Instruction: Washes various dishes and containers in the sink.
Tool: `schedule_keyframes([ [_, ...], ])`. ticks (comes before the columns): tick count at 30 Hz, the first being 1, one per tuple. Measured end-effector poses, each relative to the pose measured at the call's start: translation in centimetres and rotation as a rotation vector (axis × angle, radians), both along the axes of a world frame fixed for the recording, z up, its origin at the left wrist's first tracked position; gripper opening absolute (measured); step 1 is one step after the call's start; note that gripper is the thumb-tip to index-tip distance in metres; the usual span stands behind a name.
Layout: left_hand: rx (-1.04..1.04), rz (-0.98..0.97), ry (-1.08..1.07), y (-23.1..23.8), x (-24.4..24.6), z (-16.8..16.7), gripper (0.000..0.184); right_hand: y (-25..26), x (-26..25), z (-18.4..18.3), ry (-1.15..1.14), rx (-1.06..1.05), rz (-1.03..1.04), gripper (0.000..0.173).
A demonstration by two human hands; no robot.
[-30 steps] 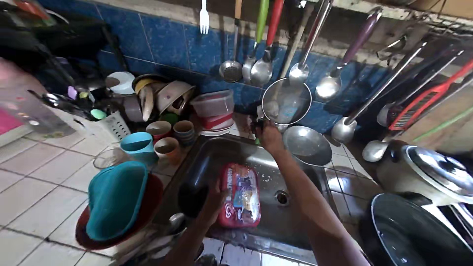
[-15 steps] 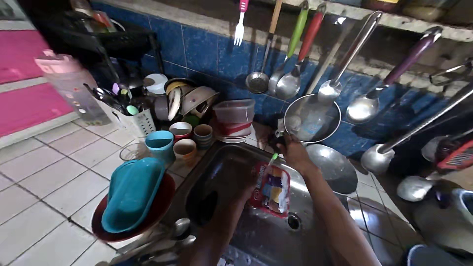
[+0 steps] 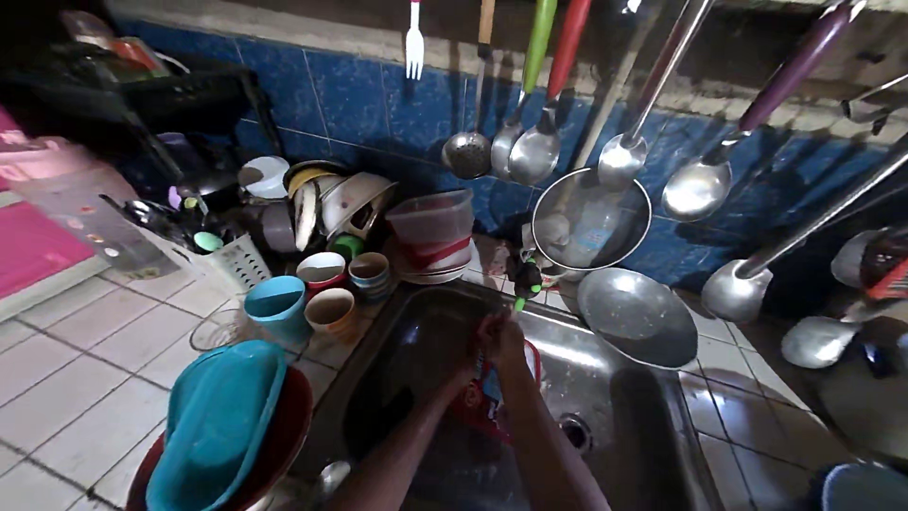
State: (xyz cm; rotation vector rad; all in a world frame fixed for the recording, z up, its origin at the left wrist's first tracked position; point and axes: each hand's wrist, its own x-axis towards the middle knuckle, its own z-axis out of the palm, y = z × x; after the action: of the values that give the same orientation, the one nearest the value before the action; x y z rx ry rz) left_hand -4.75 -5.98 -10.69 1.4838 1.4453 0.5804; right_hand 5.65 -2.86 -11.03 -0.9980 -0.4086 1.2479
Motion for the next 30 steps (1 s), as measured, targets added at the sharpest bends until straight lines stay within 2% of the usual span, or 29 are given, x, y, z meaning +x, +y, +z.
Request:
schedule_keyframes([
  [1,-0.038,0.002,-0.003,0.1,-0.4,0.5,0.045,0.1,0.0,-0.1,-0.309,-0.039,0.006,0.041],
  [3,-0.083,-0.006,-0.022,0.4,-1.5,0.7,0.043,-1.0,1.7,0.1,-1.025,-0.130,0.091,0.032],
  [4,-0.101,-0.025,-0.029,0.7,-1.9,0.5,0.042,-1.9,3.0,0.3,-1.287,-0.200,0.152,0.036],
  [5,-0.118,-0.056,-0.049,1.1,-2.4,0.1,0.043,-2.7,4.4,0.2,-1.414,-0.252,0.163,0.043],
  [6,-0.120,-0.080,-0.076,1.4,-2.6,-0.5,0.043,-3.5,5.9,0.0,-1.390,-0.298,0.151,0.049],
  [8,-0.117,-0.100,-0.126,1.6,-2.1,-1.7,0.041,-5.4,8.5,-0.9,-1.009,-0.333,0.125,0.055],
  [10,-0.073,-0.111,-0.193,2.0,-0.6,-4.0,0.042,-6.9,9.9,-1.0,-0.639,-0.320,0.112,0.039],
  [11,-0.060,-0.108,-0.242,2.1,0.5,-5.0,0.044,-7.7,10.4,-0.3,-0.598,-0.297,0.112,0.035],
  [13,-0.118,-0.087,-0.345,1.5,2.5,-5.8,0.048,-9.1,10.8,1.7,-0.766,-0.222,0.098,0.037],
  [15,-0.195,-0.090,-0.455,0.7,4.1,-5.4,0.055,-10.5,10.5,4.2,-1.077,-0.152,0.135,0.038],
  [17,-0.388,-0.083,-0.645,1.0,5.4,-5.1,0.061,-11.8,9.2,5.6,-1.348,-0.084,0.194,0.038],
  [20,-0.566,0.006,-0.947,0.8,5.7,-2.5,0.070,-12.7,6.3,3.3,-1.728,0.050,0.263,0.039],
  [21,-0.551,0.036,-1.012,0.7,5.5,-2.0,0.062,-12.7,5.6,1.3,-1.835,0.160,0.250,0.041],
  [22,-0.514,0.055,-1.026,0.5,5.3,-1.7,0.046,-12.3,5.2,-0.7,-1.891,0.284,0.245,0.043],
  [23,-0.483,0.071,-0.989,0.5,4.7,-1.6,0.030,-11.9,4.8,-1.9,-1.847,0.344,0.320,0.045],
  [24,-0.465,0.106,-0.935,0.5,4.0,-1.6,0.024,-11.4,4.6,-2.1,-1.702,0.339,0.445,0.051],
  [26,-0.422,0.207,-0.884,0.3,2.7,-1.6,0.020,-9.4,5.0,-2.1,-1.365,0.276,0.549,0.049],
  [27,-0.413,0.243,-0.905,0.1,1.7,-1.4,0.021,-8.2,5.5,-2.3,-1.274,0.238,0.495,0.046],
  [28,-0.394,0.271,-0.923,0.0,0.8,-1.1,0.025,-6.8,5.9,-2.8,-1.285,0.195,0.406,0.045],
  [30,-0.334,0.269,-0.885,-0.2,-0.2,-0.4,0.035,-4.1,6.1,-3.6,-1.416,0.040,0.274,0.047],
])
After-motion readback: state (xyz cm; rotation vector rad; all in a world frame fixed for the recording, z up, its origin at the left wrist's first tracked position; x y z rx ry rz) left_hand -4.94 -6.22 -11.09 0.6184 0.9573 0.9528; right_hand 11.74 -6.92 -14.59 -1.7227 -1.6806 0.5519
